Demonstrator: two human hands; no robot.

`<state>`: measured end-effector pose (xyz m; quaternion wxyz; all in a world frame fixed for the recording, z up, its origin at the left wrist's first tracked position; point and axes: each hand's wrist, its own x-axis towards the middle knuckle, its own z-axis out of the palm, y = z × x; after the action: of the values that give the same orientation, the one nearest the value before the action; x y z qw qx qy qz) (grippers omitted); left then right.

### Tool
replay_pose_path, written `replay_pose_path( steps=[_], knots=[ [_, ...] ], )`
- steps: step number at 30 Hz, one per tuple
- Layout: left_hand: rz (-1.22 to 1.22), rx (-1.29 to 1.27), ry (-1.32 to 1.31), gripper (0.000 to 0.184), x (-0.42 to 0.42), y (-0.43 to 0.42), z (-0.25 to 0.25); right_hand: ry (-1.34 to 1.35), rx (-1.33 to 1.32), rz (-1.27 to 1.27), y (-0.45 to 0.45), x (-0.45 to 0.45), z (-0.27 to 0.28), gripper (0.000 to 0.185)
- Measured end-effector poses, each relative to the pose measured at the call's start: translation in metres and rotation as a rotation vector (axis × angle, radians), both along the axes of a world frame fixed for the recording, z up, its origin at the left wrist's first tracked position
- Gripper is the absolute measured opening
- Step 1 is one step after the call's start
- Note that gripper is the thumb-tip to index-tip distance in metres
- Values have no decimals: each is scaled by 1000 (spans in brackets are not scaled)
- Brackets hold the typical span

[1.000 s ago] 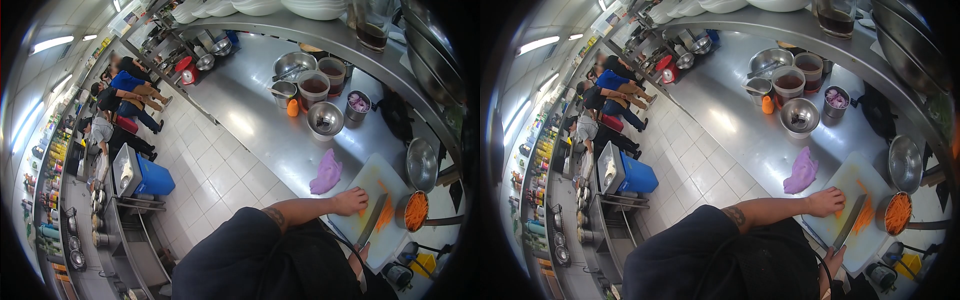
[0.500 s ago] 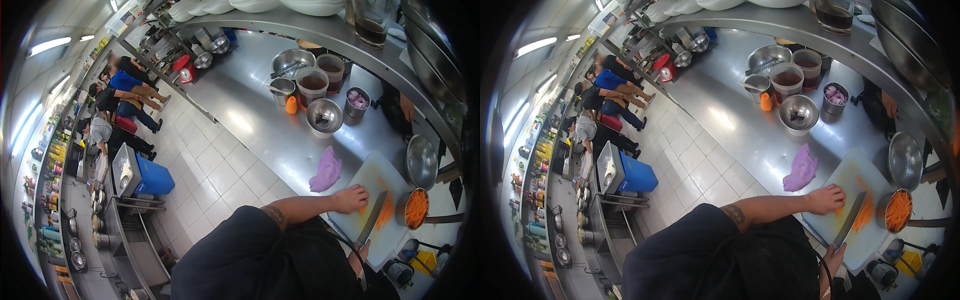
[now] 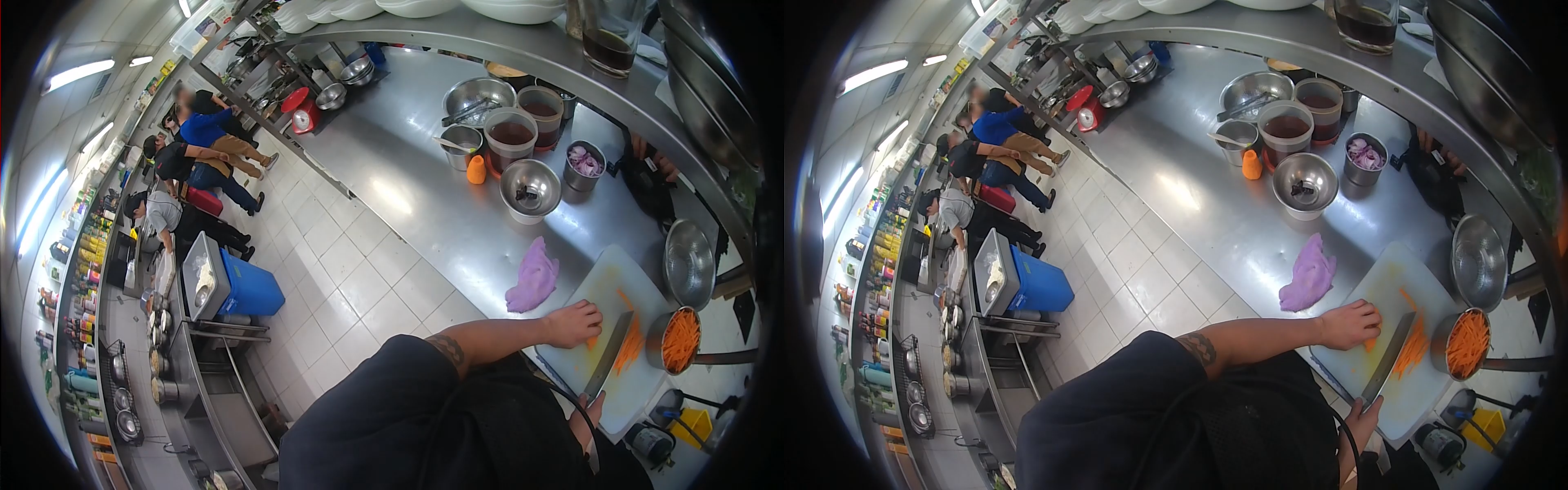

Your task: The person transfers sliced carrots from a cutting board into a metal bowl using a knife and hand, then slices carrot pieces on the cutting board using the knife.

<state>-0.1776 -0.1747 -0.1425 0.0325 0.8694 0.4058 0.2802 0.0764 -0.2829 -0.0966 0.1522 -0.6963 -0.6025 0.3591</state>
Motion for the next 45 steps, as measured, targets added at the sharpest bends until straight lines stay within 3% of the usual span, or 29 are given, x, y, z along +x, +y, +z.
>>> replay_pose_path(
  steps=[15, 20, 21, 23, 28, 34, 39, 45],
  knots=[
    [-13, -9, 18, 27, -1, 1, 1, -20, 106, 61, -3, 12, -17, 58],
    [-121, -111, -163, 21, -2, 9, -17, 15, 69, 81, -8, 5, -4, 64],
    [-109, -106, -149, 22, -1, 12, -28, 19, -119, 26, -7, 11, -12, 65],
    [-106, -80, -203, 26, -3, 10, -12, -60, 55, 132, -13, 2, 10, 67],
    [-5, -132, 5, 33, 1, 5, 5, -30, -31, 51, -11, -8, 33, 55],
    [-11, -146, -41, 33, 2, 7, 11, 49, 23, 36, -18, -19, 55, 46],
    [-10, -147, -80, 31, 1, 8, 8, -60, -14, 69, -17, -26, 48, 41],
    [-4, -122, -113, 27, 2, 10, 7, -105, -122, 143, -14, -43, 100, 37]
  ],
)
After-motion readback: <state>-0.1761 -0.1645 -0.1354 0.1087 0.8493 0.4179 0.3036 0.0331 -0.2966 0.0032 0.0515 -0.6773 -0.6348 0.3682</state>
